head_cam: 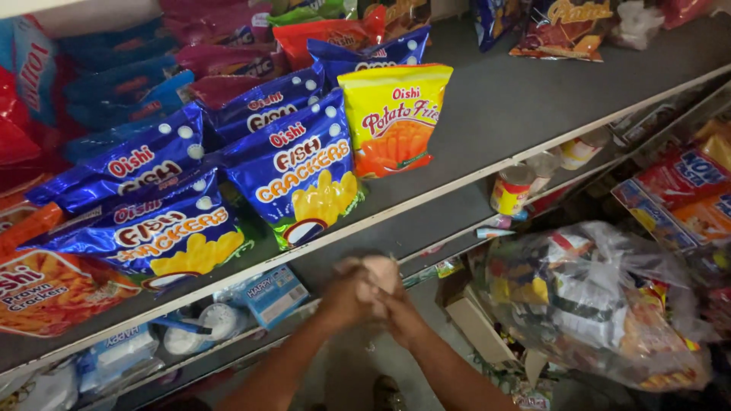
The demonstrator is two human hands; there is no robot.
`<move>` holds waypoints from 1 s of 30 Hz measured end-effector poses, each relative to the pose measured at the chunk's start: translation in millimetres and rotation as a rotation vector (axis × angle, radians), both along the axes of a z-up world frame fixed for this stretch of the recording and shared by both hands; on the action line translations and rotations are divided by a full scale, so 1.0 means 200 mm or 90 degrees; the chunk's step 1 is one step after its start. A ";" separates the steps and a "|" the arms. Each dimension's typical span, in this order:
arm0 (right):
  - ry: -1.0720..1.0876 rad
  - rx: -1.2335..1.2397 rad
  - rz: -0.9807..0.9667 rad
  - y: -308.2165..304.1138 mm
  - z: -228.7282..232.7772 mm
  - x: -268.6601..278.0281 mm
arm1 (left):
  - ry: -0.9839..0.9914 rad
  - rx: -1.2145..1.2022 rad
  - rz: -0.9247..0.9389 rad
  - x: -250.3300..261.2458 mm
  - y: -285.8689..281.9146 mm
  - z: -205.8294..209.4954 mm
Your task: Organizing and cleaning various packaged snacks on store shelves using a cloth.
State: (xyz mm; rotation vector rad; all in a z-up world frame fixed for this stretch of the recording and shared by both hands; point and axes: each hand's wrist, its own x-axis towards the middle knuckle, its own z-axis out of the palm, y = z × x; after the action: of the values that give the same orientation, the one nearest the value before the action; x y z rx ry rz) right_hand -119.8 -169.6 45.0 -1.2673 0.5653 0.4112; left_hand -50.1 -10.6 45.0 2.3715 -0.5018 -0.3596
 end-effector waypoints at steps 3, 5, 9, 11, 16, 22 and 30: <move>0.053 0.172 -0.090 -0.03 -0.25 -0.01 | 0.088 -0.126 -0.136 0.00 0.02 -0.02; -0.204 0.528 -0.037 -0.09 -0.47 -0.02 | 0.215 -0.364 -0.263 0.15 0.06 -0.14; -0.037 0.460 -0.153 -0.19 -0.48 -0.02 | 0.045 0.016 0.140 0.69 0.33 -0.87; -0.049 0.368 -0.161 -0.24 -0.43 -0.06 | 0.078 -0.069 0.176 0.66 0.14 -0.68; -0.002 0.249 -0.325 -0.42 -0.45 -0.08 | 0.149 -0.283 0.262 0.69 0.01 -0.50; -0.020 0.104 -0.441 -0.50 -0.33 -0.13 | 0.248 -0.529 0.383 0.57 -0.03 -0.41; -0.383 -0.122 -0.367 -0.18 0.17 0.06 | 0.320 -0.824 0.561 0.04 0.10 -0.17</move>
State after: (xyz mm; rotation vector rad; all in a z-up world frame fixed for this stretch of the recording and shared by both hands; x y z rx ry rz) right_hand -108.7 -205.5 79.5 -1.2646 0.4277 -0.5046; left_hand -42.8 9.9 10.5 0.9866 0.4680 -0.1133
